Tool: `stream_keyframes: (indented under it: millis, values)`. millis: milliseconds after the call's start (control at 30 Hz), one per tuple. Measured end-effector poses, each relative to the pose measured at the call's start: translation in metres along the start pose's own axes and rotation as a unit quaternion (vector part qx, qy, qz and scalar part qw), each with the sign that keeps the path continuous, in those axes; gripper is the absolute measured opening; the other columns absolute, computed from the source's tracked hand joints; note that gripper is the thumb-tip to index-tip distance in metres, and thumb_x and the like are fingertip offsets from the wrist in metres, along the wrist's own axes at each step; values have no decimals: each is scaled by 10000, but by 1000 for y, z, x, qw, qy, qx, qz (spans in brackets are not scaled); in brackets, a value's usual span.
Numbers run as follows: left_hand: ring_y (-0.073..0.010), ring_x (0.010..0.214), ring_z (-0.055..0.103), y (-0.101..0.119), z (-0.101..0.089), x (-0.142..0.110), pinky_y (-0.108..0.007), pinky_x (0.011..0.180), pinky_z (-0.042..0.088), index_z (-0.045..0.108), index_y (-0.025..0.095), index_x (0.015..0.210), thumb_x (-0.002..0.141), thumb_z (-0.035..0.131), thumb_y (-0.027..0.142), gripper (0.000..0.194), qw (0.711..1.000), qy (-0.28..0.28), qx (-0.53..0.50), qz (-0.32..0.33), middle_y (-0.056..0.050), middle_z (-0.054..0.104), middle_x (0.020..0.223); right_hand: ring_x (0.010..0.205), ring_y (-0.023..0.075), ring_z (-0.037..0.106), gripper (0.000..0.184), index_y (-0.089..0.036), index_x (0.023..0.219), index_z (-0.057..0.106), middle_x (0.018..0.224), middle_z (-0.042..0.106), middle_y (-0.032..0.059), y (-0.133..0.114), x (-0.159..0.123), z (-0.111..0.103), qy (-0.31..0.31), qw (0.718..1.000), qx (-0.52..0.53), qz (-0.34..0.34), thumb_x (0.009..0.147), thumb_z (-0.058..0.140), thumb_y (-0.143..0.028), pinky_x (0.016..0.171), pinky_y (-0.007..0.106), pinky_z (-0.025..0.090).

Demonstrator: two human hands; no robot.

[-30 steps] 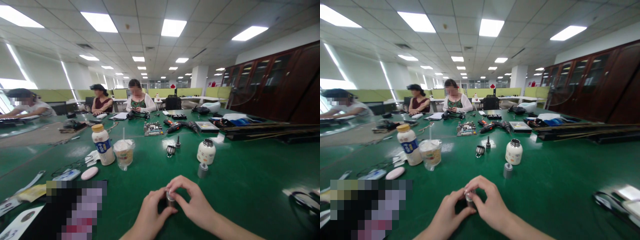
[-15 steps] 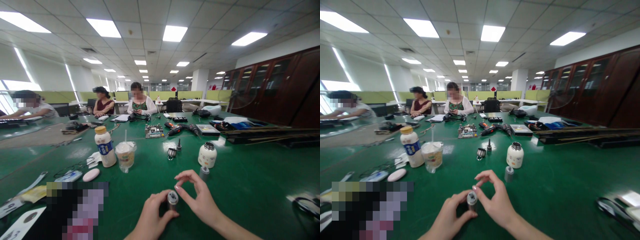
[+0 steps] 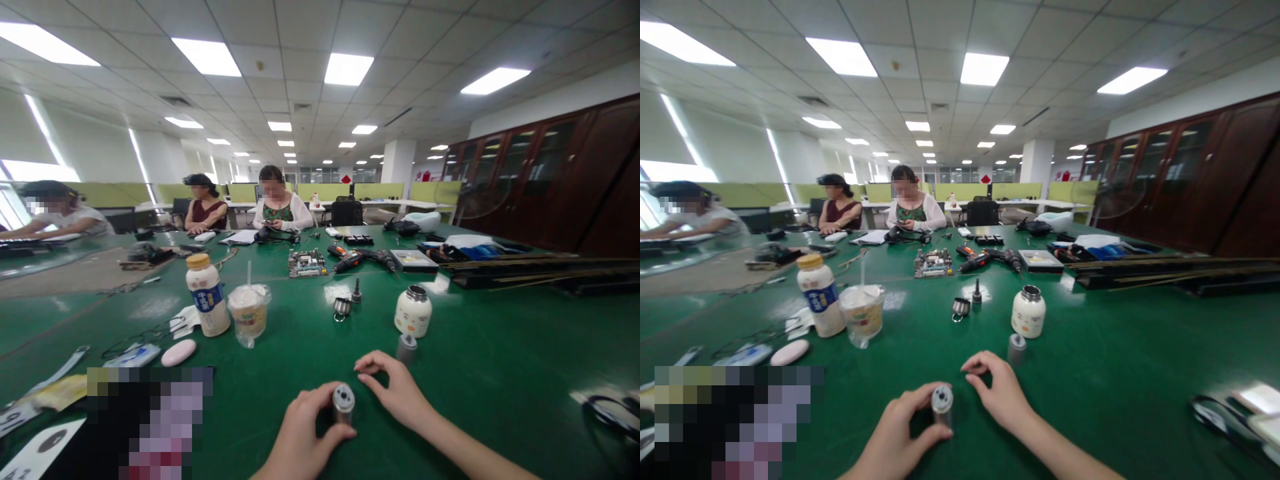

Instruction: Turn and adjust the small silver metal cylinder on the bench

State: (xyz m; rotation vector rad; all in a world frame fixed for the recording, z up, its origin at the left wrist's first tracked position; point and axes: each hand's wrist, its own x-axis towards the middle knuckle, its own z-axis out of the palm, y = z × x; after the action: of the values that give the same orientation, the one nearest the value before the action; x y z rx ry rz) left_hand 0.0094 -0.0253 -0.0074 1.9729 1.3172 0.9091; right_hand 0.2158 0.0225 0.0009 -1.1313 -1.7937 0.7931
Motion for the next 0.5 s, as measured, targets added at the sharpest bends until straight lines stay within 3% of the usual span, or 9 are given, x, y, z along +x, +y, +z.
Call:
stream_keyframes:
  millis: [100, 200, 333, 500]
  values:
    - [-234, 967, 660, 0, 0, 0, -321, 880, 487, 670, 252, 1160, 700, 797, 238, 478, 1000, 1, 4, -2, -10, 738, 1066, 854, 205, 691, 97, -184, 922, 634, 956, 701, 58, -4, 0, 0, 30, 999, 42, -4, 825, 633, -176, 857, 387, 528]
    - [-233, 963, 661, -1, 0, 0, -321, 877, 490, 666, 252, 1164, 701, 801, 250, 483, 1000, 2, 4, 6, -13, 738, 1069, 873, 190, 682, 89, -191, 888, 610, 977, 688, 55, -25, -3, 4, 59, 991, 109, -42, 821, 666, -208, 875, 368, 528]
    - [-232, 966, 662, -3, 2, 0, -317, 873, 492, 659, 253, 1170, 712, 795, 252, 478, 1000, 5, 2, 21, -18, 737, 1074, 915, 180, 666, 58, -195, 832, 624, 920, 682, 38, -48, -13, 15, 9, 988, 131, -79, 827, 650, -144, 863, 321, 524]
    - [-221, 925, 673, -4, 2, -1, -304, 843, 499, 679, 241, 1108, 719, 784, 224, 403, 999, 4, -2, 36, -10, 746, 1012, 854, 171, 652, 93, -191, 809, 639, 874, 677, 28, -53, -19, 24, -7, 994, 75, -80, 818, 631, -99, 796, 299, 517]
